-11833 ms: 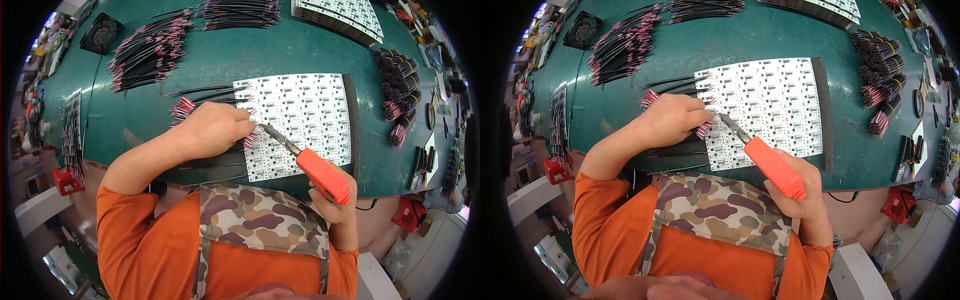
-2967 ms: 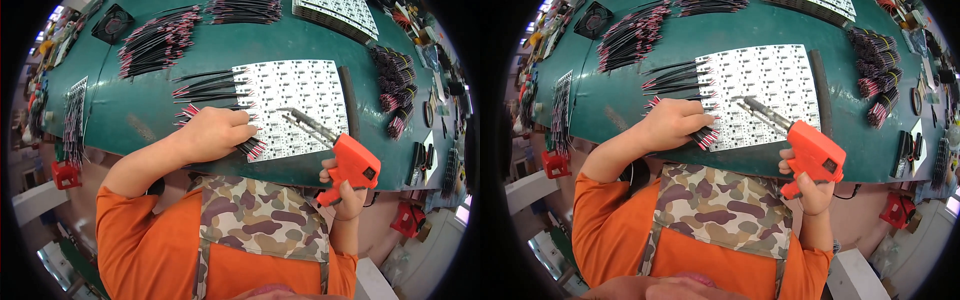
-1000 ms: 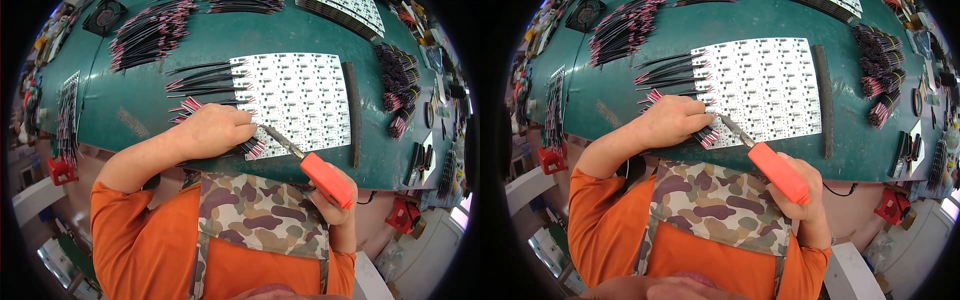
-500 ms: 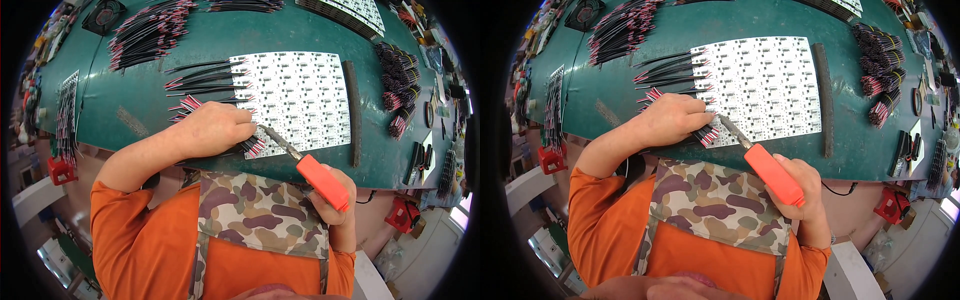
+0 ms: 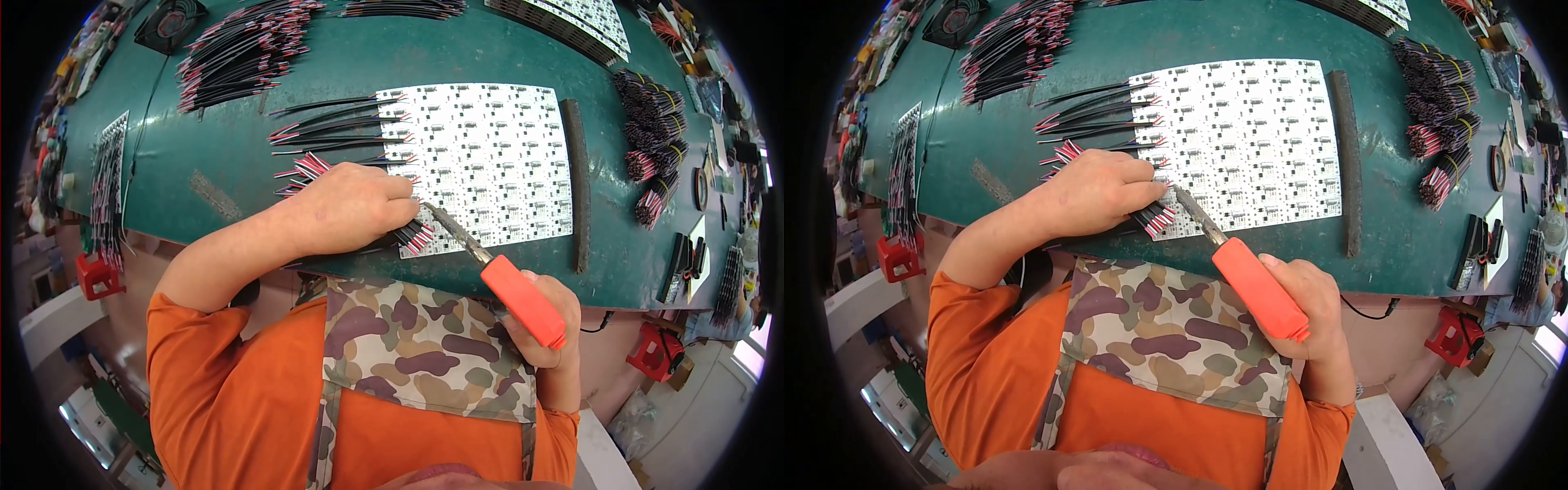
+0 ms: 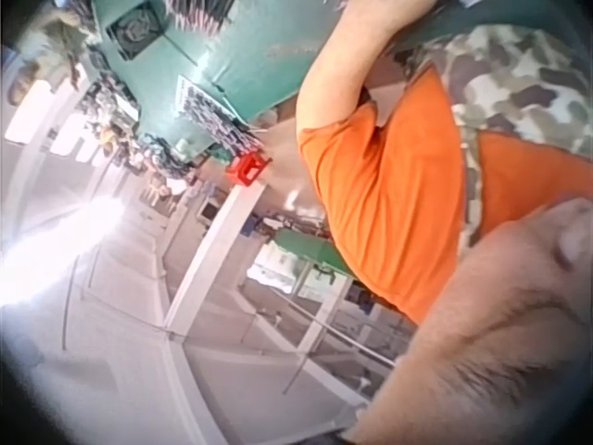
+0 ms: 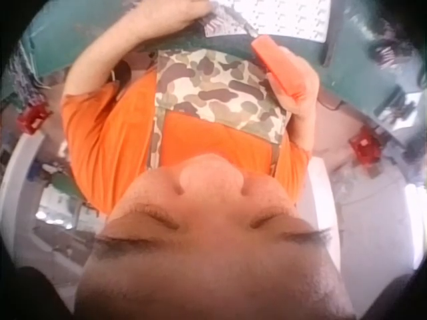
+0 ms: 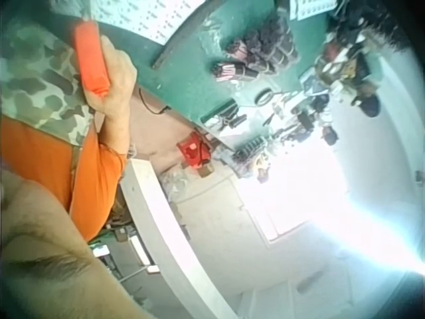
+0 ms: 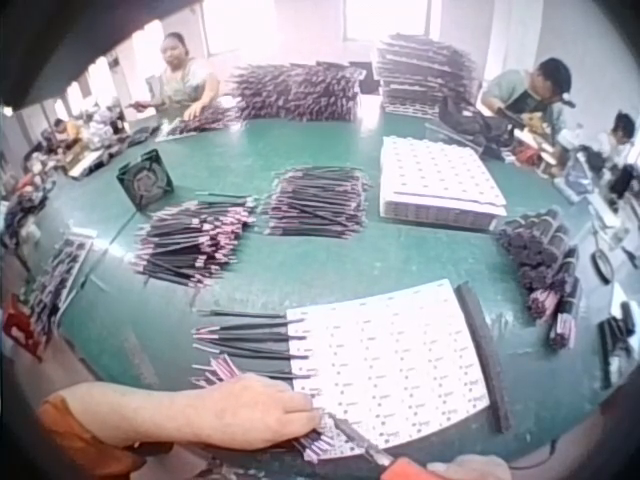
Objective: The person positions wire bundles onto a circuit board by hand and solders the wires to the board using a soldering gun.
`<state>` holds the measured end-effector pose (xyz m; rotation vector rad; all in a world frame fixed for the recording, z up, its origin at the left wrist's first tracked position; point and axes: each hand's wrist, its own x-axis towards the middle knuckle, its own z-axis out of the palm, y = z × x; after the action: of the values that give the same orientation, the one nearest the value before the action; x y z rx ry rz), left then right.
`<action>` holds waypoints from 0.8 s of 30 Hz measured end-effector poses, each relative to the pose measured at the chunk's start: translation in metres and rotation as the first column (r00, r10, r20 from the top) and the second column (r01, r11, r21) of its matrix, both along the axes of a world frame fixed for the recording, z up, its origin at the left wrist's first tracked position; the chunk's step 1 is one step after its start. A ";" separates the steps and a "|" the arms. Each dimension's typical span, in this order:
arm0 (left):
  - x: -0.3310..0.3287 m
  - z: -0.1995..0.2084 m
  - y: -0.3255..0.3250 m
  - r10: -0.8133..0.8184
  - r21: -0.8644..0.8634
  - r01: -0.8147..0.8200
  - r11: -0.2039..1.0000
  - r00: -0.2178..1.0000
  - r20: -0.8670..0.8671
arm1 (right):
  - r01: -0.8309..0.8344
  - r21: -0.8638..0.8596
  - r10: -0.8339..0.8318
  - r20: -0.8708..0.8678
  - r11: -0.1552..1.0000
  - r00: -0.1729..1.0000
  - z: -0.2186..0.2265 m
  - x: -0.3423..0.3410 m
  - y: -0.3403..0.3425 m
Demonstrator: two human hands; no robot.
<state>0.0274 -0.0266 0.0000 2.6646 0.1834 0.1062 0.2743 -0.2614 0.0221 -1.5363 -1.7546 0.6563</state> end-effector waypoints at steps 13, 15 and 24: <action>-0.002 0.000 0.001 0.000 -0.013 0.000 1.000 1.000 -0.023 | 0.135 -0.042 -0.140 -0.131 0.990 0.981 -0.002 -0.002 -0.007; -0.002 0.000 0.002 -0.002 -0.017 0.002 1.000 1.000 -0.010 | 0.096 -0.048 -0.103 -0.177 0.994 0.979 0.000 -0.003 -0.003; 0.000 0.002 0.003 -0.019 -0.023 0.018 1.000 0.999 -0.033 | 0.116 -0.028 -0.118 -0.052 0.993 0.992 -0.002 -0.009 -0.004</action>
<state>0.0271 -0.0239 0.0020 2.6465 0.1693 0.0544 0.2653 -0.2653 0.0204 -1.6102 -1.6085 0.6569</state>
